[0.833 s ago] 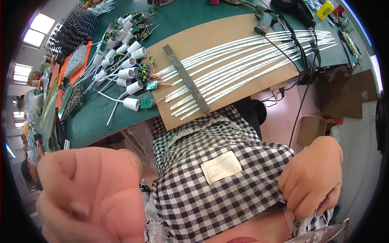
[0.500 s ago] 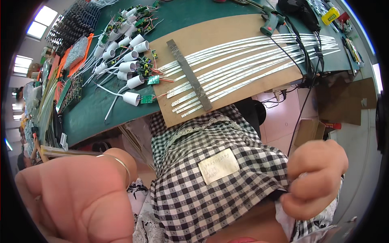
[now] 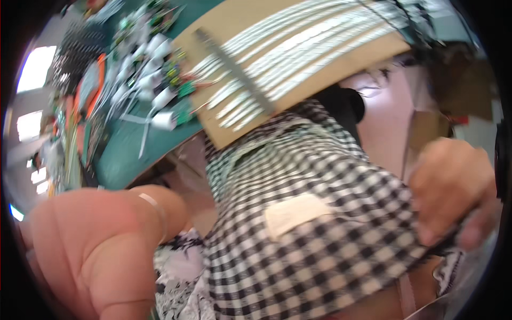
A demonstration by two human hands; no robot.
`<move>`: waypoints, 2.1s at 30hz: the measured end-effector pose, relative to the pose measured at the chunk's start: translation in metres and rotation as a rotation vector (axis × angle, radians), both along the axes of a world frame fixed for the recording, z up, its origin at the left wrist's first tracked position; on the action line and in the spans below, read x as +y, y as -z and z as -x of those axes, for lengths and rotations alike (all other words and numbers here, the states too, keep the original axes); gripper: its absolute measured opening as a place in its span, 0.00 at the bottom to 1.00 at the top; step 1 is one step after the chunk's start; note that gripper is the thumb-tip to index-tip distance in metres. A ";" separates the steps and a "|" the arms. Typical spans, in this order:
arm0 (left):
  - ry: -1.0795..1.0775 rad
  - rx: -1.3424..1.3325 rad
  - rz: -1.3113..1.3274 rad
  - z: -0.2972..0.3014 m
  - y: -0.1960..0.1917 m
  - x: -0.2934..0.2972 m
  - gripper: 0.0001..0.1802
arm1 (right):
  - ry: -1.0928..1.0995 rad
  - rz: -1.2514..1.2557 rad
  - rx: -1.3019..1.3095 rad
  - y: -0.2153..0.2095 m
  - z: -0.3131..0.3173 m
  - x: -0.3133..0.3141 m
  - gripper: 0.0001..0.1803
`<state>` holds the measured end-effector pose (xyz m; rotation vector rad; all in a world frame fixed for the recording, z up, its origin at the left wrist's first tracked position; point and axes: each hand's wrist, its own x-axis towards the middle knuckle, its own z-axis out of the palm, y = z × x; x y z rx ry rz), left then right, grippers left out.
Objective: The person picks up a soldering iron and solders wires from electronic circuit modules onto LED light strips on a worktable.
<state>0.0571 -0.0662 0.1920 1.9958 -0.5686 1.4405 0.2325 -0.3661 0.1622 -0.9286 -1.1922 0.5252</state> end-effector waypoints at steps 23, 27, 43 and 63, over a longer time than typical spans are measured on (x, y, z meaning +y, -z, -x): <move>-0.004 0.076 -0.003 -0.001 0.012 0.022 0.22 | -0.537 -0.127 0.467 0.047 0.045 0.054 0.09; -0.016 0.076 0.004 0.016 0.017 0.029 0.21 | -0.553 -0.124 0.519 0.051 0.052 0.067 0.10; -0.099 0.042 -0.108 -0.004 0.015 0.005 0.19 | -0.558 -0.330 0.321 0.029 0.052 0.086 0.28; -0.113 0.050 -0.167 -0.003 0.013 0.004 0.17 | -0.521 -0.326 0.211 0.033 0.059 0.086 0.37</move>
